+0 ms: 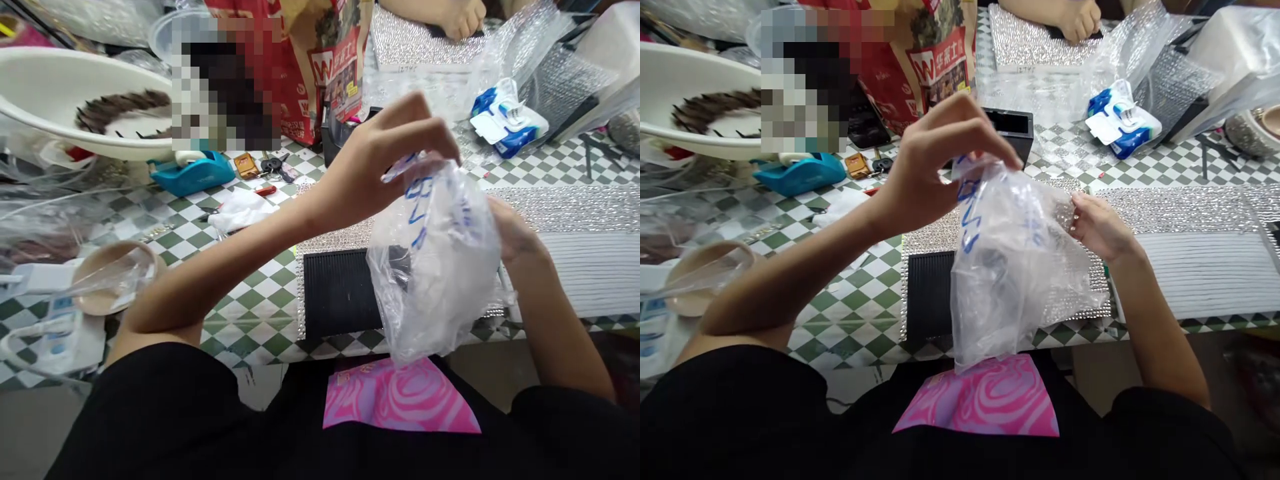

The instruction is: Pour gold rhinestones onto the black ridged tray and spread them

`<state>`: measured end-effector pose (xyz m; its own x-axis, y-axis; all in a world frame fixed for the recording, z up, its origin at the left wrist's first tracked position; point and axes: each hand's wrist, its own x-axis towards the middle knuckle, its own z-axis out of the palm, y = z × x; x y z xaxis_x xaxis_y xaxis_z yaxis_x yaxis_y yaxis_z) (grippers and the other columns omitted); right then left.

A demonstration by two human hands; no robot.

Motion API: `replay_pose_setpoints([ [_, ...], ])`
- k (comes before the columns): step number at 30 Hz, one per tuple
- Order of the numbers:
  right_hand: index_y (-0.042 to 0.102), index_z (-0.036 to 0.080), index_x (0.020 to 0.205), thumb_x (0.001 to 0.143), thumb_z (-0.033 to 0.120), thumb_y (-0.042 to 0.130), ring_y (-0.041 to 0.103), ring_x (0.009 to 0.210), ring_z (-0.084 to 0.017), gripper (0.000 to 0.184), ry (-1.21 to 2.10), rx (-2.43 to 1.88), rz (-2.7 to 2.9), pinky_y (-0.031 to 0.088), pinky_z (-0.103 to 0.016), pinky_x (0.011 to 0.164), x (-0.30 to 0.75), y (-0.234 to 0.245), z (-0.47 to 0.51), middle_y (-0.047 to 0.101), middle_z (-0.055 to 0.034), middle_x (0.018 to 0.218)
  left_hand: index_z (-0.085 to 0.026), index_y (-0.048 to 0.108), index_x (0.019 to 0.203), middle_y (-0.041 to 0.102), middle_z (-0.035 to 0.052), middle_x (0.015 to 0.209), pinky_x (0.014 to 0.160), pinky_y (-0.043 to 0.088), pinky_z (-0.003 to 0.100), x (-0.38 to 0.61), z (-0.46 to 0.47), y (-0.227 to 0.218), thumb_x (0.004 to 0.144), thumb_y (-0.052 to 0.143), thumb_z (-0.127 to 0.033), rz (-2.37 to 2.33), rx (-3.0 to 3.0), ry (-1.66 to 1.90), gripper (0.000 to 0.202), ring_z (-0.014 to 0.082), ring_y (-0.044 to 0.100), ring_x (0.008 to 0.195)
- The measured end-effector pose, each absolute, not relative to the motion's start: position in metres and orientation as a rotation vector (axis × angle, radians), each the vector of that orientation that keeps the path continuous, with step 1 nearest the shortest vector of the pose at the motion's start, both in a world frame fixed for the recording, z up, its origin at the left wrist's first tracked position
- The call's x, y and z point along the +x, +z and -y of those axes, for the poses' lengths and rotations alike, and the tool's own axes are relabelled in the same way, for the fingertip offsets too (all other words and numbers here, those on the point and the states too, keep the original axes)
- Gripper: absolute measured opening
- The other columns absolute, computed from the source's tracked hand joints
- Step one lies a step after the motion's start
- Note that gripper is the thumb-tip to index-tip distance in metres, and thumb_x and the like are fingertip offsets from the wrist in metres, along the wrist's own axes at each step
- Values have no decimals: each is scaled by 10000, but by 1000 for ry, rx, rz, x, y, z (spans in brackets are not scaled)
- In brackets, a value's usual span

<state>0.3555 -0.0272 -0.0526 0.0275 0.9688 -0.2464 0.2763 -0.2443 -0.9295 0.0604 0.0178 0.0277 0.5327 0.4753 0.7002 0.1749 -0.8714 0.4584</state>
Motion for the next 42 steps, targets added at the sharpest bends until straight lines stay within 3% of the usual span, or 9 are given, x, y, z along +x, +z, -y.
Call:
replay_pose_setpoints([
  [5,648,253,904,845,497,678,620,797,-154,252,1404,-1519,1165,574,-315,710,353,-55,29,653,-37,924,-269,711,1031,631,63,964,815,557,343,27,1,-1,984,472,-314,-712,2493,1115,248,149,623,885],
  [10,661,257,937,784,505,733,629,789,-146,300,1412,-1518,1146,566,-286,650,343,-58,30,666,-31,938,-306,688,1051,616,38,967,839,543,340,12,14,-22,973,478,-316,-812,2499,1033,224,150,614,911],
  [19,690,224,985,814,468,722,702,831,-198,300,1351,-1529,1188,590,-328,695,329,-47,33,732,-80,909,-390,565,1185,613,5,1059,845,519,306,-1,23,-41,966,517,-266,-736,2601,1111,256,133,603,961],
  [24,684,182,983,812,455,724,718,802,-208,325,1291,-1537,1206,603,-332,669,323,-42,35,733,-94,873,-359,494,1281,599,29,1094,885,527,328,-6,22,-48,975,499,-273,-762,2691,1085,318,155,594,1024],
  [31,658,146,1020,828,497,697,724,795,-196,402,1308,-1561,1259,605,-296,632,324,-51,29,737,-128,894,-252,488,1266,590,47,1108,920,526,290,-11,17,-60,983,505,-294,-714,2790,1098,286,143,572,1037],
  [36,636,156,1117,868,549,641,726,884,-205,466,1290,-1554,1319,629,-345,738,328,-62,27,727,-163,1036,-229,463,1290,587,56,1154,966,519,290,-16,20,-66,981,505,-269,-731,2839,967,315,151,567,1069],
  [42,639,189,1180,876,609,621,715,976,-203,518,1073,-1573,1457,614,-331,805,337,-72,36,689,-160,1156,-226,395,1379,570,90,1270,1031,510,361,-22,26,-68,948,539,-200,-763,2791,851,455,189,556,1166],
])
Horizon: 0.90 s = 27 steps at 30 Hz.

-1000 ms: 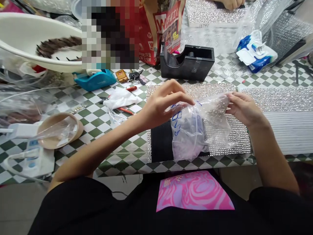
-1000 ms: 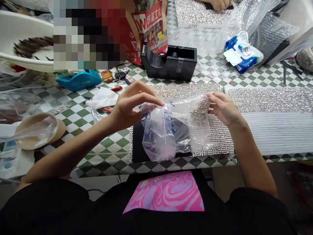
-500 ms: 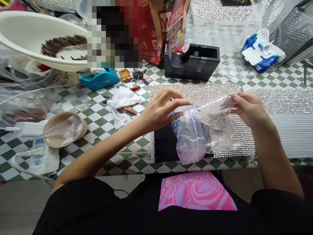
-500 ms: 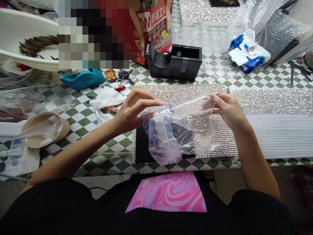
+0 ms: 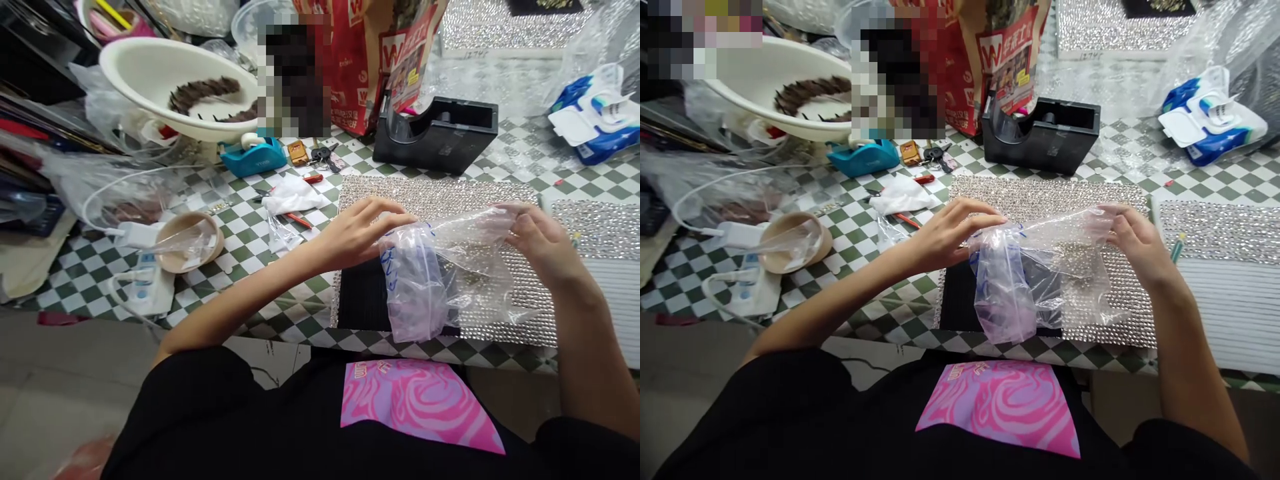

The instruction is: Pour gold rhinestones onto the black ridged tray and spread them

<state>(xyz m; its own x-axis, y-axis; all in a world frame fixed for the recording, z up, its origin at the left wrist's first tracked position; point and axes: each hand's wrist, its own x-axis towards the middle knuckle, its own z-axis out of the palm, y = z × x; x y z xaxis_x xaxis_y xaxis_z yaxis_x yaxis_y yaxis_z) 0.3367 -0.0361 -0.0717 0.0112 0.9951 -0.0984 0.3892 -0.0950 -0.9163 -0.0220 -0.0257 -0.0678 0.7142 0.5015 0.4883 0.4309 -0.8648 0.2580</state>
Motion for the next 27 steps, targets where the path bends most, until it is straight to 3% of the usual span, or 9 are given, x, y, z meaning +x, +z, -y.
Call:
replay_pose_setpoints([
  [4,618,217,1231,906,505,625,658,1143,-215,435,811,-1524,1548,588,-366,925,340,-67,61,618,-140,1306,-199,364,1409,551,115,1323,1076,504,389,-26,29,-65,939,553,-192,-764,2741,844,507,210,535,1255],
  [10,552,256,1359,926,367,604,652,1155,-220,450,624,-1506,1596,576,-403,954,343,-63,98,611,-127,1308,-189,279,1472,464,157,1443,1154,467,437,-45,42,-63,932,589,-249,-923,2614,786,625,241,457,1379],
  [14,651,299,1198,908,347,620,684,1027,-192,296,626,-1589,1651,598,-335,874,350,-52,125,676,-69,1154,-164,435,1334,545,136,1328,1125,460,419,-70,71,-49,972,520,-293,-1233,2450,698,394,230,502,1308],
  [16,717,282,994,903,377,617,699,898,-186,165,844,-1630,1800,605,-286,769,356,-40,145,706,-49,959,-188,553,1142,626,67,1100,962,508,315,-84,96,-35,1006,425,-325,-1352,2219,466,232,175,594,1090],
  [19,735,294,959,949,473,509,700,947,-189,288,1621,-1635,2119,600,-270,816,366,-24,178,720,-44,998,-227,612,951,665,-4,914,734,468,228,-99,141,-20,1021,319,-398,-1116,1775,-168,346,113,610,810],
  [21,729,318,1085,940,546,494,690,1034,-200,358,1872,-1744,2168,579,-288,926,372,-21,194,721,-44,1096,-246,633,976,693,-8,955,746,449,230,-102,171,-26,999,348,-389,-1012,1623,-407,320,127,628,847],
  [24,705,297,1162,942,607,428,656,1115,-219,470,1977,-1871,2163,530,-325,1022,374,-34,210,695,-64,1187,-223,651,979,720,34,960,742,450,257,-96,203,-61,959,338,-354,-1003,1583,-540,340,171,659,854],
  [27,713,243,1098,971,489,408,645,1069,-227,412,2091,-1910,2231,518,-363,1002,362,-67,225,691,-88,1138,-180,682,892,729,95,904,693,458,283,-84,217,-105,901,344,-287,-1112,1611,-563,355,212,675,803],
])
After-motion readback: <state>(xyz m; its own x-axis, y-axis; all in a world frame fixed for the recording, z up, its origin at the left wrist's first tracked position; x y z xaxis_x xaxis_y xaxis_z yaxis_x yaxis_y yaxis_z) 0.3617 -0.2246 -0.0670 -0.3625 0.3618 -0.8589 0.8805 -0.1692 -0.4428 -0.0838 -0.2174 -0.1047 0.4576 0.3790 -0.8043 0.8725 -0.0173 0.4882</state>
